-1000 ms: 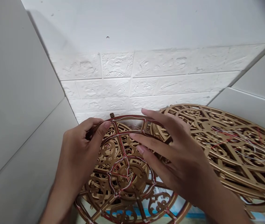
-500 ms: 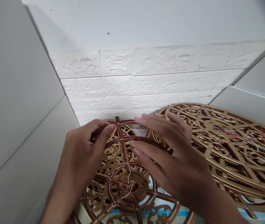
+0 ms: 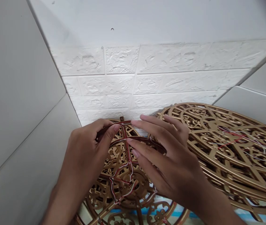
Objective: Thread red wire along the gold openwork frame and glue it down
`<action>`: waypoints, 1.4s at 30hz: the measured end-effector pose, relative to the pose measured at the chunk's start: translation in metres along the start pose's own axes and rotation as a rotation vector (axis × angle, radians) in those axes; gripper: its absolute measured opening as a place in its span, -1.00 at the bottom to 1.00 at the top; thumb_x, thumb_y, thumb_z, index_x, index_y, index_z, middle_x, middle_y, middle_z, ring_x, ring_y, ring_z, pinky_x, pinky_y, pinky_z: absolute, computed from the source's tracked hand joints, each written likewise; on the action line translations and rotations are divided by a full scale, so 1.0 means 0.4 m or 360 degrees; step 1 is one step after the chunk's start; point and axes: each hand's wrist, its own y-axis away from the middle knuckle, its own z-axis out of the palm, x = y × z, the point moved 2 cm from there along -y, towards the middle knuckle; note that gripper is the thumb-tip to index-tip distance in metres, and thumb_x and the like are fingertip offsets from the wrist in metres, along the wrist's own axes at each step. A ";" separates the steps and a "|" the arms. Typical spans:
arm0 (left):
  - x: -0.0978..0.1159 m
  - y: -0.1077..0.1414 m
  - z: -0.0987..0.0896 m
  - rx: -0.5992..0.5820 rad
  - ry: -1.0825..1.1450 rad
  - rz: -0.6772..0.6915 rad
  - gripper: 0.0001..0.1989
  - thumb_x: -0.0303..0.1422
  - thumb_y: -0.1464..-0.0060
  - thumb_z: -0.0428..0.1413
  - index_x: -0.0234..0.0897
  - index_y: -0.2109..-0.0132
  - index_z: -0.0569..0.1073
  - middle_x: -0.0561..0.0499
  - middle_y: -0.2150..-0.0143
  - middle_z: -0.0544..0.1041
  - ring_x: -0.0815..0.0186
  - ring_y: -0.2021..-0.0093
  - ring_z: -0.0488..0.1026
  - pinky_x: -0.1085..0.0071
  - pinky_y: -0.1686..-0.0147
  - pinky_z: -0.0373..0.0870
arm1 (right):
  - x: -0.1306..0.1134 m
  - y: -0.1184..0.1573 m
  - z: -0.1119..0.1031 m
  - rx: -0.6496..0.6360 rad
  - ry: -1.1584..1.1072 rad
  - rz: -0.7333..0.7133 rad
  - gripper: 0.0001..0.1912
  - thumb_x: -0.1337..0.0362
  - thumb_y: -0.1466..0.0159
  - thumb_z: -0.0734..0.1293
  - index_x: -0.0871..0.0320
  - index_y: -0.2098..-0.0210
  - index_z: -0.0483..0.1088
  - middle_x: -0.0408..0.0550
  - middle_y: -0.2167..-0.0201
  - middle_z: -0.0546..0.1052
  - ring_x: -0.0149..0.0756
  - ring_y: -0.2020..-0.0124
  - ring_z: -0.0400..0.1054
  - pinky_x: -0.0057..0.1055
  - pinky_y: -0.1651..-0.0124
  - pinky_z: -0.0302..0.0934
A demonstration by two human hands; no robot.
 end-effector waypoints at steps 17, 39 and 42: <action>-0.003 0.001 0.008 -0.0061 -0.0036 0.0031 -0.83 -0.21 -0.22 0.12 -0.06 0.29 0.58 0.25 0.38 0.64 0.37 0.39 0.54 0.42 0.40 0.29 | 0.006 -0.002 0.010 -0.0171 -0.0144 -0.0030 -0.66 0.54 -0.30 0.19 0.17 -0.02 0.33 -0.01 0.09 0.63 -0.27 0.04 0.51 -0.16 -0.24 0.01; 0.001 0.008 -0.020 0.0090 -0.0184 0.0020 -0.80 -0.09 -0.19 0.14 -0.05 0.22 0.56 0.17 0.37 0.58 0.31 0.40 0.50 0.36 0.36 0.32 | 0.008 0.016 0.015 -0.0026 0.0075 0.0055 -0.73 0.46 -0.35 0.29 0.15 -0.01 0.44 0.03 0.20 0.61 -0.19 0.21 0.55 -0.05 -0.02 0.18; 0.007 0.017 -0.052 0.0336 -0.0447 0.0025 -0.75 -0.07 -0.16 0.11 -0.10 0.20 0.54 0.10 0.28 0.59 0.23 0.28 0.52 0.30 0.27 0.32 | 0.010 0.011 0.002 0.0092 0.0204 0.0116 -0.76 0.46 -0.35 0.29 0.17 0.03 0.46 0.00 0.24 0.62 -0.23 0.22 0.54 -0.16 0.10 0.23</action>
